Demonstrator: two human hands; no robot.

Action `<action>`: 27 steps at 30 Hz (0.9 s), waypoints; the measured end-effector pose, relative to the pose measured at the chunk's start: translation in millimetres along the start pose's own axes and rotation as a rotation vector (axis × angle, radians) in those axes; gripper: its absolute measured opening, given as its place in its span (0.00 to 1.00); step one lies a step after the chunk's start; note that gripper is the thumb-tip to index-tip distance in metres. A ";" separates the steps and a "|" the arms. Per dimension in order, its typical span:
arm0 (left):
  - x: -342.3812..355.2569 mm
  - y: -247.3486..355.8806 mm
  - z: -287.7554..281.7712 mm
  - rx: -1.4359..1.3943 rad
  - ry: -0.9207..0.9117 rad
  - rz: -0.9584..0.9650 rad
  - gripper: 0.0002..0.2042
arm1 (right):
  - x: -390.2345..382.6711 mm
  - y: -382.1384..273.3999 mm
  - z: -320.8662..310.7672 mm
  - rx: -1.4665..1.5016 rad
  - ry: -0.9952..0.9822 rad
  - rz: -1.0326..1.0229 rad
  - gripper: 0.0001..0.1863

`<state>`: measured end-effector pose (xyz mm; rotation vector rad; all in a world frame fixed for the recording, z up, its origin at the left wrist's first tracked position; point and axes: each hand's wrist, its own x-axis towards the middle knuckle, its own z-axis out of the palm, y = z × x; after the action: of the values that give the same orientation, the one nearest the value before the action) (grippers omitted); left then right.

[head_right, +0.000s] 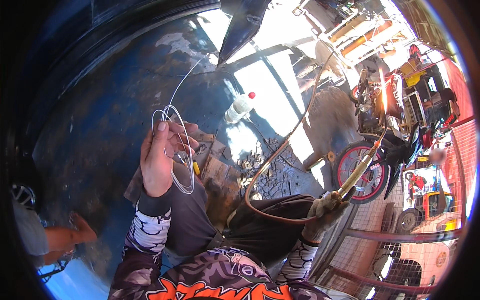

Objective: The person uses a welding torch to heat a metal panel and then applies a metal wire to the heated area, creating a weld. The person repeats this process multiple times on the same panel.

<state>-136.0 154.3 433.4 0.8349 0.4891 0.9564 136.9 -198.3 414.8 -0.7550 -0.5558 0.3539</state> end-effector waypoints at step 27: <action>83.9 46.7 79.7 0.014 -0.033 0.300 0.15 | -30.3 79.1 114.6 -0.147 -0.116 0.279 0.50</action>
<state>-62.2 209.2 517.7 0.9523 0.3473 1.2132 36.8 -96.9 415.3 -0.9611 -0.5906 0.6226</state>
